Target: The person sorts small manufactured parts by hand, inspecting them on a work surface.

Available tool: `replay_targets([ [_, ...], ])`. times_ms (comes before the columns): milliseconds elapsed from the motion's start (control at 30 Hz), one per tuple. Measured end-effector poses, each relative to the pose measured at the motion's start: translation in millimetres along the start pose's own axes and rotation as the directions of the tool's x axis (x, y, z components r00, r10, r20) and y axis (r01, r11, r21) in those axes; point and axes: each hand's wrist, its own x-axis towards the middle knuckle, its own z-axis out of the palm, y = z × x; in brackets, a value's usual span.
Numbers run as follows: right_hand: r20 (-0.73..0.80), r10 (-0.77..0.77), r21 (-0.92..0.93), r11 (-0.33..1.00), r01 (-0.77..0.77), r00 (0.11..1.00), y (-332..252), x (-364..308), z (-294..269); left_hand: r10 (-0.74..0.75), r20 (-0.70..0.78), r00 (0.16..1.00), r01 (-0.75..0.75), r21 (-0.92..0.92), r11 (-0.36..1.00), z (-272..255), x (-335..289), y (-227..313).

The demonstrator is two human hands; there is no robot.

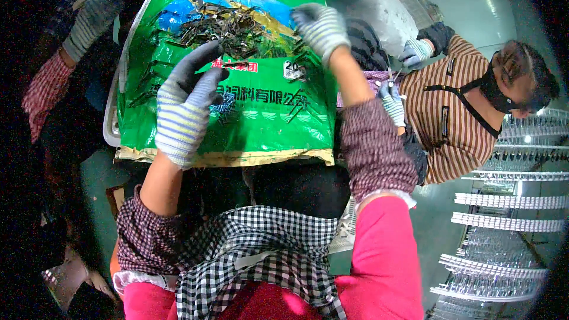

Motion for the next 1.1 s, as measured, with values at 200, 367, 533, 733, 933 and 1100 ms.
replay_targets([
  [200,0.176,0.333,-0.613,0.774,-0.162,0.926,52.5,61.3,-2.8,-0.083,0.006,0.997,0.080,0.175,0.981,-1.1,-4.0,6.2],
  [367,0.217,0.388,-0.723,0.680,-0.120,0.896,69.0,75.9,15.5,-0.088,0.036,0.995,0.078,0.228,0.971,-1.3,-4.1,6.0],
  [533,0.184,0.389,-0.712,0.686,-0.151,0.903,81.9,71.9,18.3,-0.095,0.055,0.994,0.075,0.295,0.953,2.7,-5.2,7.7],
  [733,0.195,0.227,-0.604,0.794,-0.065,0.954,68.2,64.4,-7.3,-0.128,0.047,0.991,0.111,0.275,0.955,4.4,-6.4,10.3],
  [933,0.351,0.232,-0.648,0.760,0.056,0.907,45.8,51.0,3.8,-0.062,0.087,0.994,0.033,0.305,0.952,9.0,-10.9,11.0],
  [1100,0.363,0.307,-0.728,0.683,0.062,0.880,53.1,57.3,7.5,-0.105,0.082,0.991,0.079,0.273,0.959,10.9,-13.0,13.1],
])
